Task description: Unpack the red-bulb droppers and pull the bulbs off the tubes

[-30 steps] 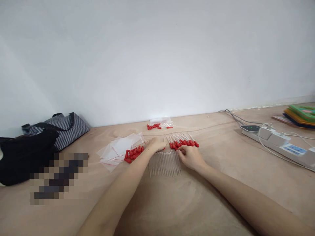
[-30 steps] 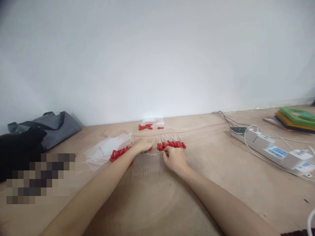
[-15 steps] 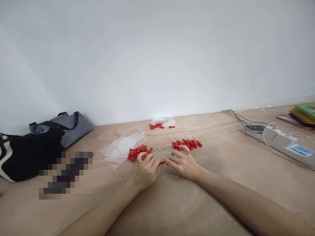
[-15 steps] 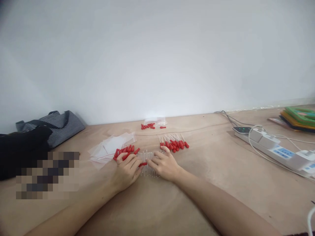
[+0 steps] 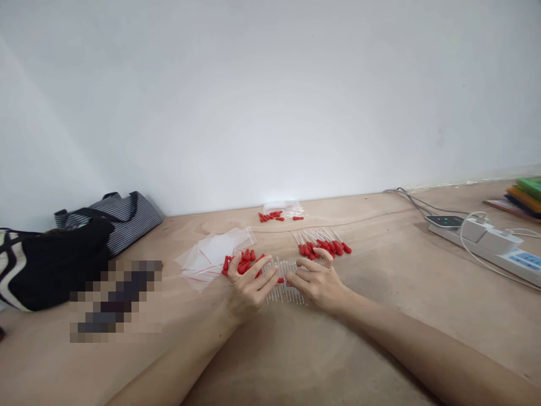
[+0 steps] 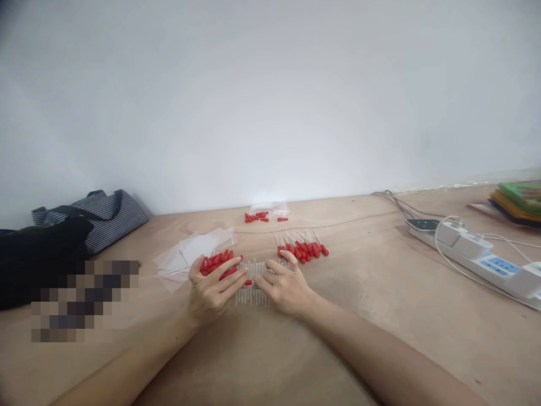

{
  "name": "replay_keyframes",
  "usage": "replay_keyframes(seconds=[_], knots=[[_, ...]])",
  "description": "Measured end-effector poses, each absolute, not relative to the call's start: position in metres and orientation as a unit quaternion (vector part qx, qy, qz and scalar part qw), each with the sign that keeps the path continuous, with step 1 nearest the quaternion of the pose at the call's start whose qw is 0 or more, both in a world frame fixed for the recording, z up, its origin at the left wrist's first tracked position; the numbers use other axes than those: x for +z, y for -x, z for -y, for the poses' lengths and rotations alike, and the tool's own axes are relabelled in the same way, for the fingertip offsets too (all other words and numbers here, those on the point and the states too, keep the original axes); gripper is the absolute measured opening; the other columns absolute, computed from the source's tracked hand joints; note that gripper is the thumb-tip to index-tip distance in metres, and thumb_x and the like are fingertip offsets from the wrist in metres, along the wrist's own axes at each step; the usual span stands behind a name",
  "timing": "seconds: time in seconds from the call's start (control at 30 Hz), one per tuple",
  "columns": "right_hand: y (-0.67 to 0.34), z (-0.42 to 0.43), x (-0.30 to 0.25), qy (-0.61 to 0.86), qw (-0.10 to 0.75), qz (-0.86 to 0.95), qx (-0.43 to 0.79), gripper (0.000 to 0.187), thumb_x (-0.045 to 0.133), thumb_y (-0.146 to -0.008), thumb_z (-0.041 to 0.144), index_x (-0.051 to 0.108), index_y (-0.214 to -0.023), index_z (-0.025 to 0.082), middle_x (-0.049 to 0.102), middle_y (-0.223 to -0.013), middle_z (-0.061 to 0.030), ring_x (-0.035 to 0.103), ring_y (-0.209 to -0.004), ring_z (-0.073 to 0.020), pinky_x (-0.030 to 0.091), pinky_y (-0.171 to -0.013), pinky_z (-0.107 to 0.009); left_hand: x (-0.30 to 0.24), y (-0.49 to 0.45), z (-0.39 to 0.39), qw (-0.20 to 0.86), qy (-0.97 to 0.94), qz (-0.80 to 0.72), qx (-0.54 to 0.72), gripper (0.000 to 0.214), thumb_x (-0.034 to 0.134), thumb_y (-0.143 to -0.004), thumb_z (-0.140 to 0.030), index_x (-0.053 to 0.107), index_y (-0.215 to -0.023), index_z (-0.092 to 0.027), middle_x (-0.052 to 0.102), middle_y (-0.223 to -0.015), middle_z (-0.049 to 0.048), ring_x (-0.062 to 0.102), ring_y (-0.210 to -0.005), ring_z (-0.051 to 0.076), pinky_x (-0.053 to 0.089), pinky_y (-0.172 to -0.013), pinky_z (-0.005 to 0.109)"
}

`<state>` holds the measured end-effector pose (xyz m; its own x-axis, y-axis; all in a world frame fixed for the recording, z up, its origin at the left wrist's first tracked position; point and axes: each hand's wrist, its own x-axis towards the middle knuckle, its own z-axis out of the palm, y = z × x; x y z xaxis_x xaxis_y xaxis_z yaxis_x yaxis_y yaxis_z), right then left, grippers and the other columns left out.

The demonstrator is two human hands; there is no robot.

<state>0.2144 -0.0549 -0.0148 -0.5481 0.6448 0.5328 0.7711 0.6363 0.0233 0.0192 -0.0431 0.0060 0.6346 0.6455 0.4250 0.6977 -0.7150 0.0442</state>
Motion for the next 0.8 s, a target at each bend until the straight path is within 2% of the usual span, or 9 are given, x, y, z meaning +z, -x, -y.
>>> replay_keyframes(seconds=[0.1, 0.2, 0.3, 0.37, 0.47, 0.57, 0.8], knots=[[-0.224, 0.053, -0.012, 0.422, 0.266, 0.861, -0.103, 0.03, 0.031, -0.09, 0.023, 0.059, -0.079, 0.024, 0.063, -0.067, 0.0007, 0.049, -0.088, -0.0145, 0.016, -0.087, -0.034, 0.011, -0.009, 0.037, 0.061, 0.886, 0.404, -0.218, 0.029, 0.038, -0.084, -0.022, 0.063, -0.09, -0.037, 0.066, -0.099, -0.0041, 0.053, -0.107, 0.024, 0.002, -0.099, 0.057], [-0.243, 0.047, -0.007, 0.487, 0.292, 0.818, -0.086, 0.03, 0.032, -0.089, 0.025, 0.059, -0.078, 0.022, 0.065, -0.074, -0.0012, 0.052, -0.083, -0.0147, 0.017, -0.084, -0.036, 0.018, 0.01, 0.024, 0.142, 0.83, 0.451, -0.296, 0.026, 0.041, -0.082, -0.025, 0.066, -0.083, -0.033, 0.068, -0.094, -0.0019, 0.055, -0.101, 0.025, 0.009, -0.098, 0.056], [-0.258, 0.04, 0.001, 0.57, 0.265, 0.775, -0.066, 0.035, 0.028, -0.09, 0.029, 0.058, -0.074, 0.02, 0.063, -0.07, -0.003, 0.053, -0.075, -0.0149, 0.02, -0.078, -0.034, 0.025, 0.028, 0.008, 0.153, 0.761, 0.52, -0.358, 0.027, 0.042, -0.08, -0.035, 0.067, -0.083, -0.025, 0.067, -0.089, 0.004, 0.057, -0.09, 0.022, 0.034, -0.088, 0.041], [-0.261, 0.038, 0.006, 0.609, 0.232, 0.757, -0.049, 0.034, 0.03, -0.088, 0.031, 0.058, -0.071, 0.019, 0.062, -0.068, -0.0034, 0.053, -0.074, -0.0164, 0.022, -0.074, -0.033, 0.027, 0.036, 0.0, 0.1, 0.744, 0.566, -0.341, 0.03, 0.043, -0.077, -0.039, 0.067, -0.085, -0.023, 0.066, -0.085, 0.0046, 0.057, -0.08, 0.02, 0.042, -0.074, 0.032], [-0.26, 0.038, 0.006, 0.66, 0.193, 0.726, 0.006, 0.032, 0.038, -0.083, 0.032, 0.055, -0.059, 0.019, 0.062, -0.064, -0.0021, 0.054, -0.07, -0.0174, 0.024, -0.071, -0.033, 0.026, 0.042, -0.01, 0.017, 0.711, 0.649, -0.271, 0.03, 0.045, -0.074, -0.042, 0.066, -0.087, -0.025, 0.066, -0.078, 0.0002, 0.057, -0.069, 0.018, 0.041, -0.063, 0.028], [-0.258, 0.039, 0.0, 0.696, 0.18, 0.693, 0.052, 0.03, 0.043, -0.078, 0.029, 0.055, -0.053, 0.019, 0.061, -0.058, -0.0011, 0.054, -0.062, -0.0161, 0.026, -0.073, -0.035, 0.021, 0.043, -0.017, -0.03, 0.682, 0.692, -0.233, 0.032, 0.048, -0.071, -0.047, 0.065, -0.087, -0.026, 0.066, -0.076, -0.0023, 0.057, -0.064, 0.017, 0.039, -0.061, 0.028], [-0.258, 0.032, -0.012, 0.707, 0.182, 0.68, 0.07, 0.021, 0.05, -0.074, 0.03, 0.058, -0.057, 0.02, 0.064, -0.063, -0.001, 0.057, -0.068, -0.0177, 0.026, -0.079, -0.039, 0.012, 0.023, -0.018, -0.062, 0.739, 0.619, -0.26, 0.033, 0.051, -0.07, -0.051, 0.061, -0.083, -0.023, 0.067, -0.073, -0.0024, 0.059, -0.068, 0.016, 0.04, -0.068, 0.028]])
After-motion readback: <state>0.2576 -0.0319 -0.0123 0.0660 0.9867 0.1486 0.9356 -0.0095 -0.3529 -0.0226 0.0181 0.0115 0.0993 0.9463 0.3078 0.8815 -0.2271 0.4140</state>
